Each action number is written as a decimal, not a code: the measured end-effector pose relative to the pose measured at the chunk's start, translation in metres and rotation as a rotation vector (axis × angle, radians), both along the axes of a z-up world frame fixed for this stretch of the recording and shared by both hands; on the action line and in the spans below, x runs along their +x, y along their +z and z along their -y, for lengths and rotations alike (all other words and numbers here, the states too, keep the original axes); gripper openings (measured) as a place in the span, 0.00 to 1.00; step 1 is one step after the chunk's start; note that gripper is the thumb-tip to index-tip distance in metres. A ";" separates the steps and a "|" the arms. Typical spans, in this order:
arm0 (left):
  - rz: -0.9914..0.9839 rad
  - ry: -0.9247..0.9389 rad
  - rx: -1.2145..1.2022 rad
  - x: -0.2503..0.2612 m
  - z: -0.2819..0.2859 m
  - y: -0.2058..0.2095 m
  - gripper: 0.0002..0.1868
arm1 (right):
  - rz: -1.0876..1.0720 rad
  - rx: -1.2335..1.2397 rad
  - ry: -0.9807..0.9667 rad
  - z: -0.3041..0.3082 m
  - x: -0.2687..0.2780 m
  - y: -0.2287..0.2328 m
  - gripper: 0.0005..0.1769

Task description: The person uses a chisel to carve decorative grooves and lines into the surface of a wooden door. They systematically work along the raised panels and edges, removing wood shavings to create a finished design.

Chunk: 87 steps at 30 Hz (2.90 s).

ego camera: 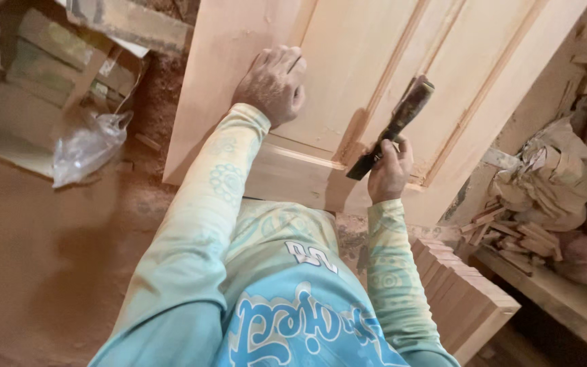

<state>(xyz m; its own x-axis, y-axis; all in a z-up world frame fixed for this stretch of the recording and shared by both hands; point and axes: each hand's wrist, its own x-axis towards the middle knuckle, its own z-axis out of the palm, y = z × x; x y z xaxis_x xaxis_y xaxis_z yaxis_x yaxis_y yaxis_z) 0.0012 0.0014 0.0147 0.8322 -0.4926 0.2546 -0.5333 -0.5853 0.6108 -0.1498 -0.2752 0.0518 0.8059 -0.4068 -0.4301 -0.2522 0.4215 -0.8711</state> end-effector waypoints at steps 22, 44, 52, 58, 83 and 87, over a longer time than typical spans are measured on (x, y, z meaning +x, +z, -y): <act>-0.381 -0.459 0.389 -0.017 -0.016 0.068 0.22 | 0.199 -1.101 0.582 -0.098 0.003 0.005 0.16; -0.390 -0.438 0.335 -0.034 -0.010 0.046 0.22 | 0.164 -1.135 0.519 -0.090 -0.007 -0.009 0.18; -0.421 -0.471 0.344 -0.041 -0.004 0.044 0.22 | 0.140 -1.121 0.600 -0.079 -0.006 -0.012 0.17; -0.381 -0.415 0.326 -0.041 -0.001 0.042 0.20 | 0.208 -1.102 0.653 -0.073 0.001 -0.013 0.16; -0.072 -0.344 0.246 -0.056 0.000 0.064 0.21 | 0.205 -1.089 0.418 -0.081 -0.007 -0.001 0.21; -0.085 -0.319 0.220 -0.051 0.004 0.065 0.23 | 0.204 -1.040 0.390 -0.081 -0.001 -0.009 0.19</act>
<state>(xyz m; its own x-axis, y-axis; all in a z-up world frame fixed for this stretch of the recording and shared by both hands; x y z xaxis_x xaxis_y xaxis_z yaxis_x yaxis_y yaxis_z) -0.0502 -0.0022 0.0792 0.6423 -0.7647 0.0509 -0.6623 -0.5205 0.5389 -0.1510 -0.1940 0.0427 0.9727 -0.1958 0.1250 -0.0206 -0.6089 -0.7929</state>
